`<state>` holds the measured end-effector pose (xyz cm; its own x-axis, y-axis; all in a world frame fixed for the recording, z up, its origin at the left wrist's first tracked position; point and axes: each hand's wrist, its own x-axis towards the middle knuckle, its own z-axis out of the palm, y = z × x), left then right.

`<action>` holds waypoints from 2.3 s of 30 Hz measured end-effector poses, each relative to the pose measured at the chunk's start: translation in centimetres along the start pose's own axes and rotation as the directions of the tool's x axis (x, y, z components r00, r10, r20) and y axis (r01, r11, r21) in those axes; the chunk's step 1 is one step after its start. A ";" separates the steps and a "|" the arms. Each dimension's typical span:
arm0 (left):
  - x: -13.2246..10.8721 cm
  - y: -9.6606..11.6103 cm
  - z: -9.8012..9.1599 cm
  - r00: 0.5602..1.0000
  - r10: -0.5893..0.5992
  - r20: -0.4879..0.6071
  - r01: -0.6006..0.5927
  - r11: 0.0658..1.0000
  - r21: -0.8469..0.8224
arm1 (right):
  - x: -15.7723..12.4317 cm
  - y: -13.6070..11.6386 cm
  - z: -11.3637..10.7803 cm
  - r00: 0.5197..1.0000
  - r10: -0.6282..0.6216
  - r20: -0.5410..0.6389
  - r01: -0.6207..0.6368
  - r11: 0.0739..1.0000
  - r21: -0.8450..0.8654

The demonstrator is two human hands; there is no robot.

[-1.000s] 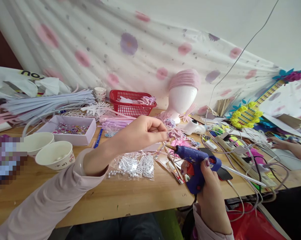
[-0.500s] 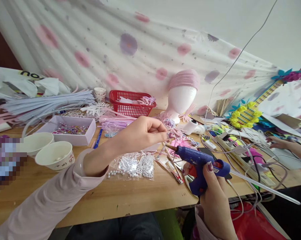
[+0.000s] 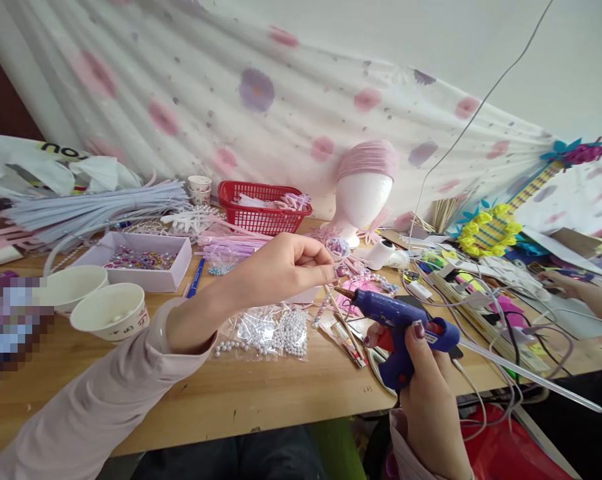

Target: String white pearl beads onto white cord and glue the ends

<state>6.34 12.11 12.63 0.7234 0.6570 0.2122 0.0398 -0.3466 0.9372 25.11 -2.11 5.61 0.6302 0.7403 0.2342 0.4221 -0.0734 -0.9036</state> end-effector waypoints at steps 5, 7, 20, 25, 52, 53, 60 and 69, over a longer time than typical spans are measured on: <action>0.1 -0.2 -0.1 1.000 0.001 0.000 -0.001 1.000 0.010 | -0.1 0.5 -0.1 1.000 -0.016 0.019 0.016 1.000 0.013; 0.1 -0.3 -0.1 1.000 -0.009 -0.007 0.009 1.000 0.019 | -0.1 0.1 -0.4 0.999 -0.027 0.025 0.027 1.000 0.002; 0.3 -0.3 -0.1 0.998 -0.064 -0.017 0.065 0.995 0.079 | 0.3 3.2 -1.0 0.970 0.202 -0.135 -0.145 0.928 0.344; 0.3 -0.1 0.0 0.997 -0.078 -0.026 0.080 0.992 0.097 | 3.3 6.4 -4.9 0.983 0.065 -0.174 -0.069 0.997 -0.017; 14.7 -3.1 14.4 0.990 -0.141 0.018 0.134 0.970 0.203 | 5.1 13.5 -8.7 0.981 -0.142 0.135 0.179 0.928 -0.327; 15.0 -3.7 14.8 0.987 -0.159 0.026 0.150 0.963 0.226 | 5.1 13.5 -8.9 0.979 -0.151 0.141 0.190 0.924 -0.332; 14.6 -8.4 14.5 0.938 -0.335 0.095 0.261 0.858 0.442 | 5.3 13.7 -9.9 0.966 -0.162 0.201 0.226 0.907 -0.354; 14.0 -9.3 12.5 0.938 -0.338 0.076 0.242 0.797 0.554 | 5.6 13.8 -9.6 0.966 -0.165 0.200 0.226 0.914 -0.337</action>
<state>24.74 16.19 3.46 0.7173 0.6828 -0.1387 0.5887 -0.4875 0.6448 40.73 -5.39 -2.07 0.4089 0.8606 0.3035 0.7474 -0.1250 -0.6525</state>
